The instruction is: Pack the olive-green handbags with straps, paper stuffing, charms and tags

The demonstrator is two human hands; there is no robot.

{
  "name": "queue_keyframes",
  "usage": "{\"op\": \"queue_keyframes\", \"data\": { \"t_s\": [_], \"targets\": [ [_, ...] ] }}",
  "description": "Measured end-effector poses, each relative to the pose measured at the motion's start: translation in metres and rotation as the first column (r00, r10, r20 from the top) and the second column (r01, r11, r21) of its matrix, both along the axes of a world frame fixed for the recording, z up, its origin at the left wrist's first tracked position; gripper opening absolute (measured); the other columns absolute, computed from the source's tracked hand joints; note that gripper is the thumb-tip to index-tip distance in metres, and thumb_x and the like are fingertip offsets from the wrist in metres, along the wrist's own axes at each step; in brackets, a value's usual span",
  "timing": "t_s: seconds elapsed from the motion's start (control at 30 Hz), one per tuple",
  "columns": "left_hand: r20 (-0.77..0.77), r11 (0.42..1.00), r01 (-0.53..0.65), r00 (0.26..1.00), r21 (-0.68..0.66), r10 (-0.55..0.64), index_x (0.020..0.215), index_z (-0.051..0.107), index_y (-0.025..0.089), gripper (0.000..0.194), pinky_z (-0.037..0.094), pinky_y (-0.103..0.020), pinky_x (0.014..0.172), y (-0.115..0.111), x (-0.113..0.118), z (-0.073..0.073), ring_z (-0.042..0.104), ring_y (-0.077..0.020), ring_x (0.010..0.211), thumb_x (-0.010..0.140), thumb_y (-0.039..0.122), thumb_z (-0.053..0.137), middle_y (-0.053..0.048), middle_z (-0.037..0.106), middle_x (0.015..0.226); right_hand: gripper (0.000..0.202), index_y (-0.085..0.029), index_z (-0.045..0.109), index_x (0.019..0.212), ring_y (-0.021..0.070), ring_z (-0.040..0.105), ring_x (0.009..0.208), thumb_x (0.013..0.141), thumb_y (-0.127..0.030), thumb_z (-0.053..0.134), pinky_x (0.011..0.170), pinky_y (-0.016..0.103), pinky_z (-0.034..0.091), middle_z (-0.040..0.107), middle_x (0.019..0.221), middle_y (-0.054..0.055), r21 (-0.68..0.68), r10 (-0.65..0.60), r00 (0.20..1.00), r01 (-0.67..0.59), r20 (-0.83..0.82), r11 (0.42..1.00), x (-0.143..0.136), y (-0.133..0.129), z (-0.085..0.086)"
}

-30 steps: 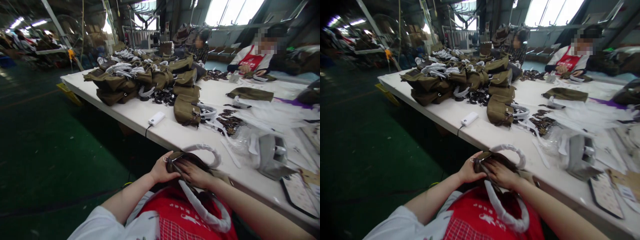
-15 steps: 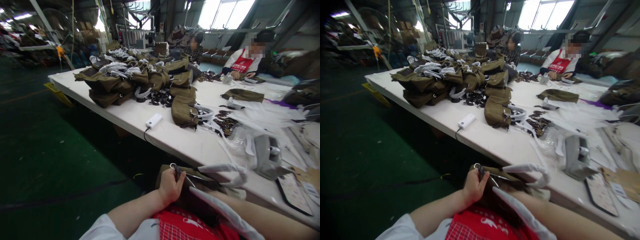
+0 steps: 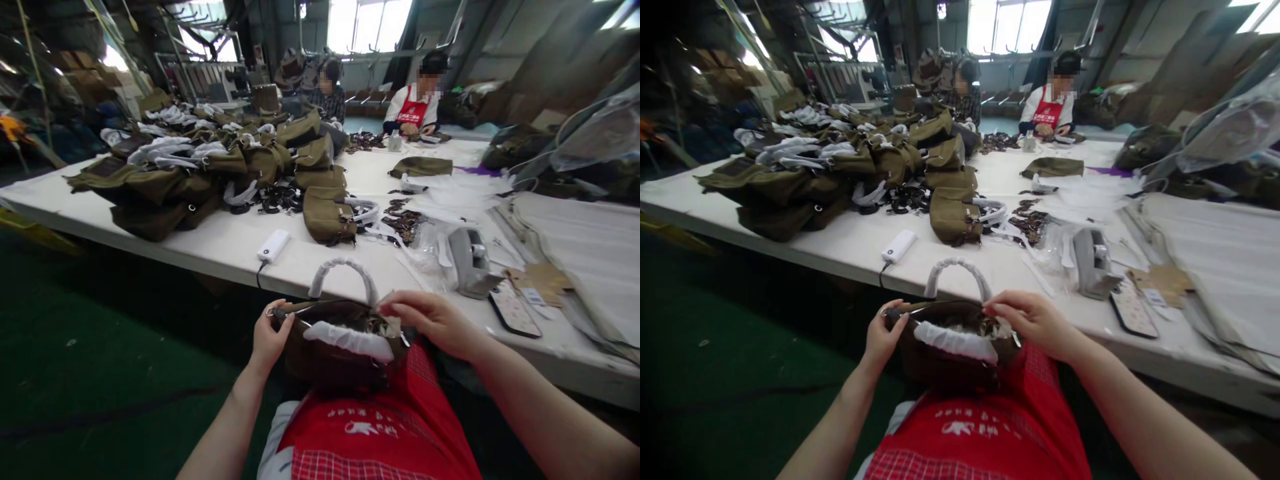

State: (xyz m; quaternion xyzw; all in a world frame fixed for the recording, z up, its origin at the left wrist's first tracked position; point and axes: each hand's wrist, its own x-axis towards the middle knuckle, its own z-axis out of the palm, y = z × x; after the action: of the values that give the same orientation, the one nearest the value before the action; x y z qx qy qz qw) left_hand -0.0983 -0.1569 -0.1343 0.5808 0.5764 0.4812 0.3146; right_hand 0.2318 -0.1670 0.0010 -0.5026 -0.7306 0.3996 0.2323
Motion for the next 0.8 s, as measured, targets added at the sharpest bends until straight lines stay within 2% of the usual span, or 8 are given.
{"op": "queue_keyframes", "data": {
  "t_s": [0.1,0.17,0.23,0.33,0.43,0.5,0.63,0.8],
  "targets": [
    [-0.205,0.965,-0.137,0.961,0.224,0.184,0.131,0.047,0.013,0.062,0.048,-0.046,0.100,0.009,0.008,0.016,0.059,-0.0290,0.117,0.078,0.035,0.069,-0.019,0.059,0.127,0.035,-0.019,0.070,0.097,0.0227,0.068,0.082,0.088,-0.049,0.053,0.074,0.033,0.053,0.074,0.094,0.008,0.262,-0.434,0.887,0.386,0.158,0.885,0.057,-0.022,-0.038],
    [-0.366,0.940,-0.053,0.913,0.336,0.182,0.129,0.051,0.013,0.053,0.044,-0.047,0.105,0.018,0.021,0.035,0.056,-0.0298,0.122,0.081,0.032,0.065,-0.018,0.059,0.128,0.041,-0.018,0.070,0.102,0.0256,0.069,0.080,0.082,-0.053,0.059,0.074,0.038,0.055,0.074,0.093,0.010,0.233,-0.532,0.817,0.485,0.223,0.843,0.082,-0.036,-0.072],
    [-0.520,0.935,0.249,0.850,0.252,-0.086,0.117,0.061,0.018,0.031,0.046,-0.040,0.102,0.029,0.039,0.060,0.061,-0.0252,0.114,0.089,0.029,0.054,-0.012,0.067,0.117,0.046,-0.018,0.069,0.108,0.0278,0.070,0.089,0.081,-0.055,0.059,0.081,0.041,0.056,0.074,0.100,0.011,0.159,-0.544,0.810,0.521,0.218,0.839,0.092,-0.045,-0.100],
    [-0.589,0.762,0.608,0.540,-0.221,-0.601,0.098,0.067,0.022,0.031,0.053,-0.032,0.085,0.052,0.073,0.097,0.069,-0.0199,0.091,0.095,0.030,0.038,-0.006,0.074,0.101,0.045,-0.020,0.066,0.117,0.0276,0.064,0.109,0.087,-0.051,0.052,0.098,0.044,0.050,0.069,0.119,0.010,0.156,-0.527,0.839,0.508,0.134,0.847,0.089,-0.044,-0.120],
    [-0.378,0.431,0.496,0.209,-0.754,-0.902,0.087,0.067,0.015,0.046,0.053,-0.030,0.062,0.070,0.110,0.119,0.066,-0.0167,0.056,0.097,0.034,0.026,-0.009,0.075,0.080,0.041,-0.020,0.066,0.119,0.0257,0.063,0.112,0.089,-0.043,0.050,0.098,0.042,0.049,0.069,0.119,0.008,0.138,-0.467,0.883,0.457,0.048,0.879,0.079,-0.031,-0.119],
    [-0.239,0.252,0.386,0.082,-0.887,-0.967,0.082,0.067,0.013,0.047,0.052,-0.030,0.057,0.074,0.129,0.122,0.061,-0.0159,0.046,0.096,0.034,0.027,-0.010,0.073,0.071,0.032,-0.020,0.071,0.108,0.0243,0.066,0.101,0.087,-0.035,0.051,0.091,0.039,0.053,0.073,0.106,0.006,0.116,-0.370,0.928,0.363,0.042,0.924,0.072,-0.024,-0.113],
    [-0.368,0.333,0.556,0.053,-0.762,-0.928,0.081,0.071,0.015,0.040,0.052,-0.031,0.080,0.060,0.139,0.110,0.069,-0.0206,0.073,0.089,0.046,0.047,-0.010,0.075,0.084,0.025,-0.021,0.075,0.097,0.0225,0.066,0.095,0.084,-0.020,0.053,0.086,0.035,0.052,0.073,0.103,0.006,0.209,-0.221,0.974,0.208,0.040,0.955,0.058,-0.026,-0.100],
    [-0.299,0.075,0.793,-0.138,-0.604,-0.944,0.112,0.069,0.026,0.043,0.044,-0.033,0.100,0.020,0.127,0.095,0.061,-0.0241,0.112,0.085,0.054,0.050,-0.004,0.068,0.120,0.024,-0.025,0.073,0.106,0.0223,0.065,0.103,0.085,-0.029,0.064,0.093,0.034,0.051,0.069,0.116,0.006,0.285,-0.044,0.994,0.015,0.096,0.958,0.036,-0.029,-0.083]
  ]
}}
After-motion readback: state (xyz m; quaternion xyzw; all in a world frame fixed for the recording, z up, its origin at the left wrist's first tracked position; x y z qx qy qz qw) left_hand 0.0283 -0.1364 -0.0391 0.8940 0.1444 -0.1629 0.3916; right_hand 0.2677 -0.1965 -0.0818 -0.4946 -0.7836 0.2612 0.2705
